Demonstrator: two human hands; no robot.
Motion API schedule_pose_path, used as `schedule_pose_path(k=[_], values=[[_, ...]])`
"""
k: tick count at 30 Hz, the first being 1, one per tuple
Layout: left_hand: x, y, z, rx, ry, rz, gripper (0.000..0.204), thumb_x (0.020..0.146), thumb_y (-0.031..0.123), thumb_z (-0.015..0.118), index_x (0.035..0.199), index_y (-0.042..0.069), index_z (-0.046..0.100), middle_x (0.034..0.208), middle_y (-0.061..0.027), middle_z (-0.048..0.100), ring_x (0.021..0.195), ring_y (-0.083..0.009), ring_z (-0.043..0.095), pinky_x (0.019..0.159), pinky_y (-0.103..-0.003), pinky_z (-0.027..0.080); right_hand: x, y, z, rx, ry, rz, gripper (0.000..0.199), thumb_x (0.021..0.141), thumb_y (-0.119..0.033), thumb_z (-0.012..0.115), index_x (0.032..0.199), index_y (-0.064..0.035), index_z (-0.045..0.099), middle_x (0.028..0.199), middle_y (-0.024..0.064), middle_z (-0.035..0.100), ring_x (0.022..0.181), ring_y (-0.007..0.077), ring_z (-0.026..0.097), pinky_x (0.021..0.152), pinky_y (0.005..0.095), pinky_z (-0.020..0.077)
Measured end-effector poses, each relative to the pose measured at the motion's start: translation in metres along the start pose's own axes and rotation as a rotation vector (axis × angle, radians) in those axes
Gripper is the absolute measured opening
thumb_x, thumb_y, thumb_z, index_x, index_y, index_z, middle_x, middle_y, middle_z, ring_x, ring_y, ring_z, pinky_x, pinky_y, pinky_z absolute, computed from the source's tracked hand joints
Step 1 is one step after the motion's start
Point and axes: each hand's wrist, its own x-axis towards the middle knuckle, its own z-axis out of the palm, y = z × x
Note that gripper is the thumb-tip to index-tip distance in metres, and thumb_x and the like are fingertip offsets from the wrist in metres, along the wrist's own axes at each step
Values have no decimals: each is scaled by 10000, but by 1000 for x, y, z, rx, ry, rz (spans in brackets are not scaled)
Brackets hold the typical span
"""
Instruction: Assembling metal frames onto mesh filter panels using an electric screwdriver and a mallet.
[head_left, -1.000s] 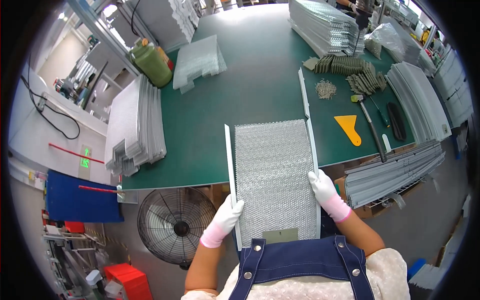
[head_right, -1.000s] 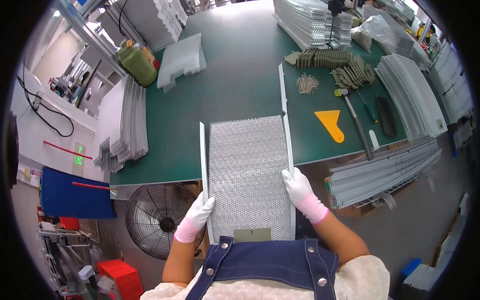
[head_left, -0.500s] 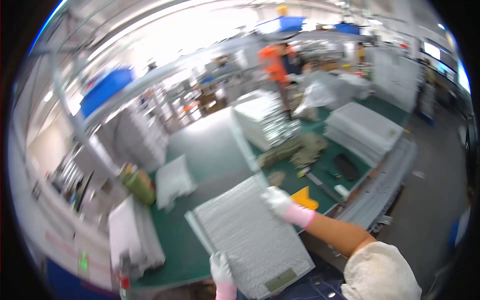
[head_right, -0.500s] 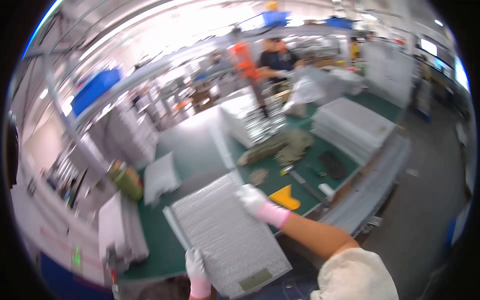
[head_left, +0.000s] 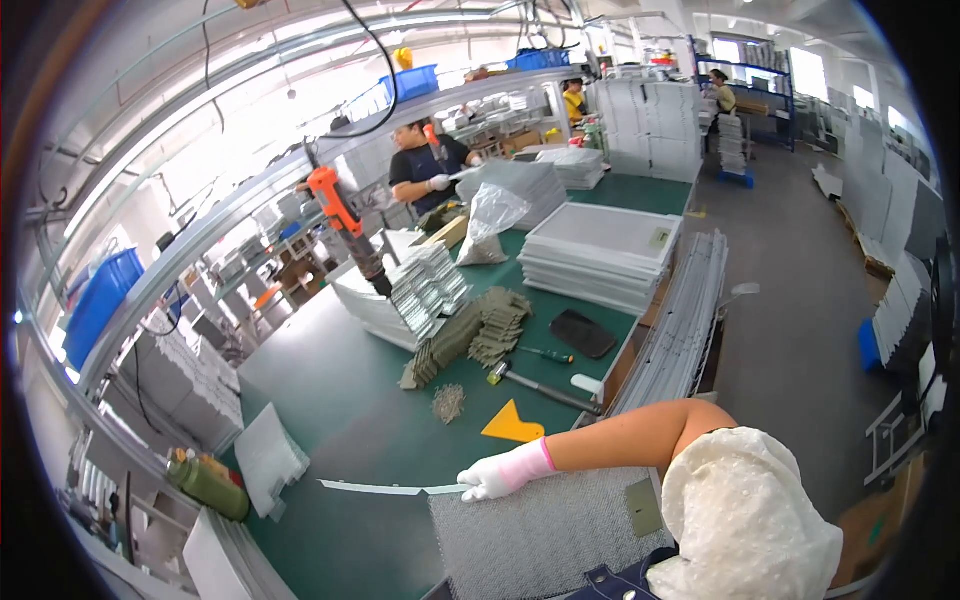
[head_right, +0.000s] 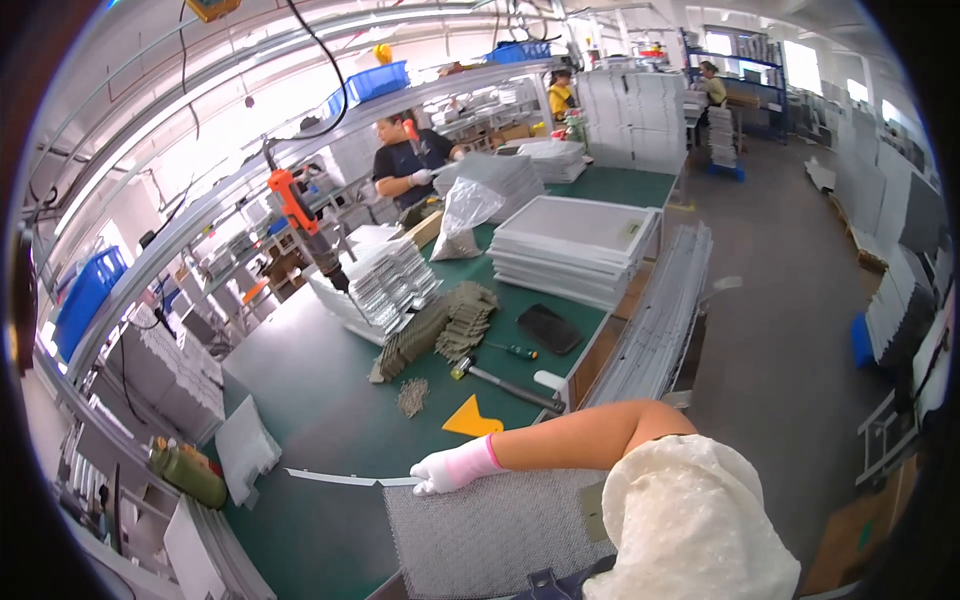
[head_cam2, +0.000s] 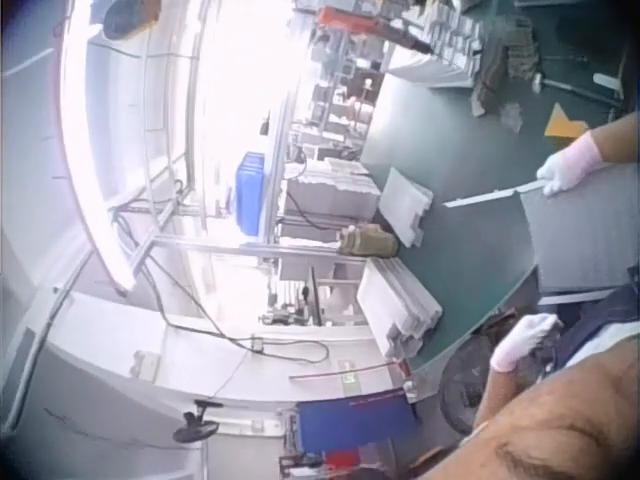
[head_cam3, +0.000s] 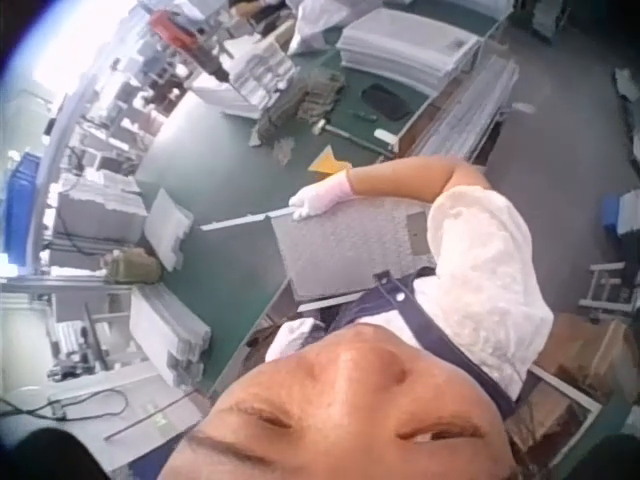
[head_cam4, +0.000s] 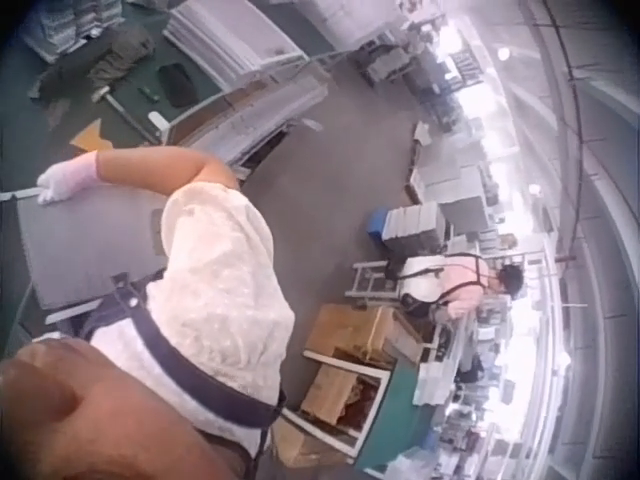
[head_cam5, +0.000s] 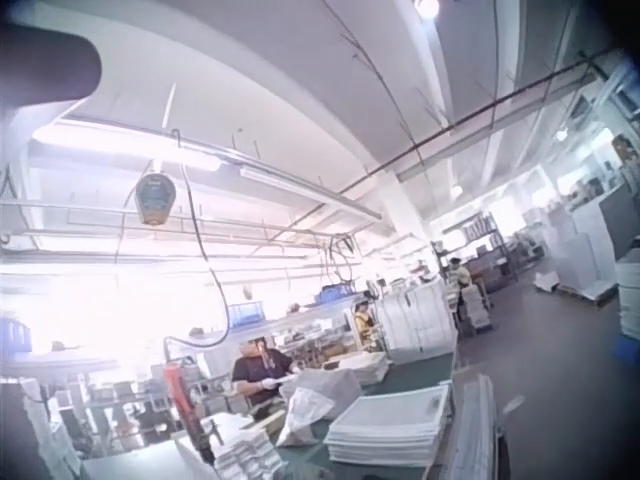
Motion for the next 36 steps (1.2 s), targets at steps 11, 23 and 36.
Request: schedule_pose_path(k=[11,23,36], values=[[69,96,-58,966,335,253,444,759,413,676,1004,49,612,834,-139,645,813,-289,620,726,-349,472,-2,-71,14,-48,-332,-148,424,915,-305,422,1184,20,468,1090,226,577,1024,339,551,885,387,417],[80,112,-107,781,53,129,313,742,284,716,889,15,653,673,-102,602,627,-191,556,608,-328,442,-37,-47,0,73,26,-75,250,879,-149,531,1093,-40,602,842,133,649,767,218,630,733,309,477],[65,103,-84,775,97,113,300,801,253,616,969,4,627,707,-103,614,688,-206,596,653,-330,457,-39,-48,16,-5,59,-107,288,840,-78,565,1123,-42,604,794,131,637,664,224,608,652,279,488]])
